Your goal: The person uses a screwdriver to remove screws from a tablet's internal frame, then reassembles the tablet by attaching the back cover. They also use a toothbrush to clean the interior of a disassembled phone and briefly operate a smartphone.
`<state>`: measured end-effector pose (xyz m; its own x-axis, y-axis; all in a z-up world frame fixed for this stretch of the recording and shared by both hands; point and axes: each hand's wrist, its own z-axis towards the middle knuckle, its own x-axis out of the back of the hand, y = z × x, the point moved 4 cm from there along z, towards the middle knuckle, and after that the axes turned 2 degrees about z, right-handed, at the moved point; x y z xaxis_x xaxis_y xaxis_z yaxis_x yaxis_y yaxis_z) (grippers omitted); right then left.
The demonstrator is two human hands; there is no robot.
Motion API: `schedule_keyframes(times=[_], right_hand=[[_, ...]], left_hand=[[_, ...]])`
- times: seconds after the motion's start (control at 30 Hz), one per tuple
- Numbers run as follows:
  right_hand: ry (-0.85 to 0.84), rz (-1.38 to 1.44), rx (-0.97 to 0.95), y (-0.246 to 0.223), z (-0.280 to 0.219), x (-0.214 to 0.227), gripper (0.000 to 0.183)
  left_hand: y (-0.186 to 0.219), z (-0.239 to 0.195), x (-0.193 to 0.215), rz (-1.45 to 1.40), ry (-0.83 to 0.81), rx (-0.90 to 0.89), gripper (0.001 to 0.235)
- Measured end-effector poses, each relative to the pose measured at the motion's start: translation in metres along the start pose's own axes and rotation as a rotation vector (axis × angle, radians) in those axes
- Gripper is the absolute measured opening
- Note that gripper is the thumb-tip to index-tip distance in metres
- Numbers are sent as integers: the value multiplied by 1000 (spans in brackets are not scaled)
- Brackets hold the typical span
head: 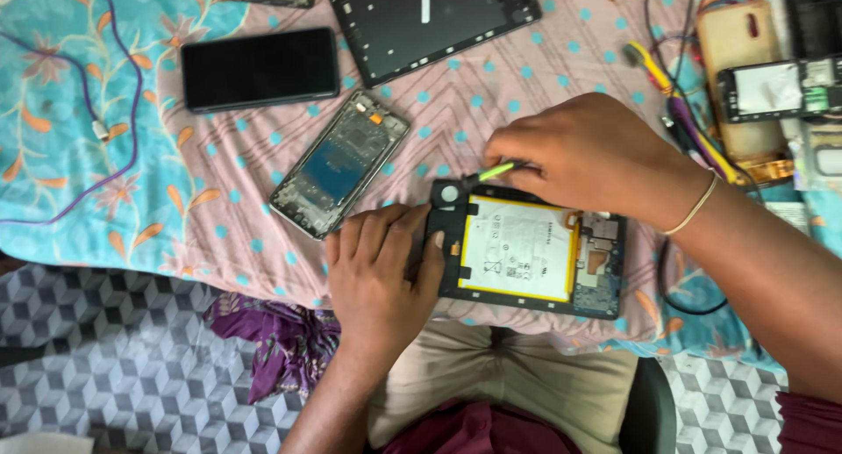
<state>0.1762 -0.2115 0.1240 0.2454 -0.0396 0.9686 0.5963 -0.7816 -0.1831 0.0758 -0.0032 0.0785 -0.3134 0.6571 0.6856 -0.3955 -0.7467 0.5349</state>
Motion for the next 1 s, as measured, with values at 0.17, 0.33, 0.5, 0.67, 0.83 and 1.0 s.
schedule_keyframes(times=[0.17, 0.33, 0.5, 0.67, 0.83, 1.0], right_hand=[[100, 154, -12, 4, -5, 6, 44], [153, 121, 116, -27, 0, -17, 42], [243, -57, 157, -30, 3, -20, 36], [353, -144, -4, 18, -15, 0, 34], [245, -226, -262, 76, -51, 19, 40], [202, -21, -447, 86, -104, 12, 45]], left_hand=[[1, 0, -1, 24, 30, -16, 37], [1, -2, -1, -2, 14, 1, 32], [0, -2, 2, -14, 20, 0, 25], [0, -1, 2, -27, 35, -10, 27], [2, 0, 2, -11, 28, -17, 27], [-1, -2, 1, -19, 21, -18, 26]])
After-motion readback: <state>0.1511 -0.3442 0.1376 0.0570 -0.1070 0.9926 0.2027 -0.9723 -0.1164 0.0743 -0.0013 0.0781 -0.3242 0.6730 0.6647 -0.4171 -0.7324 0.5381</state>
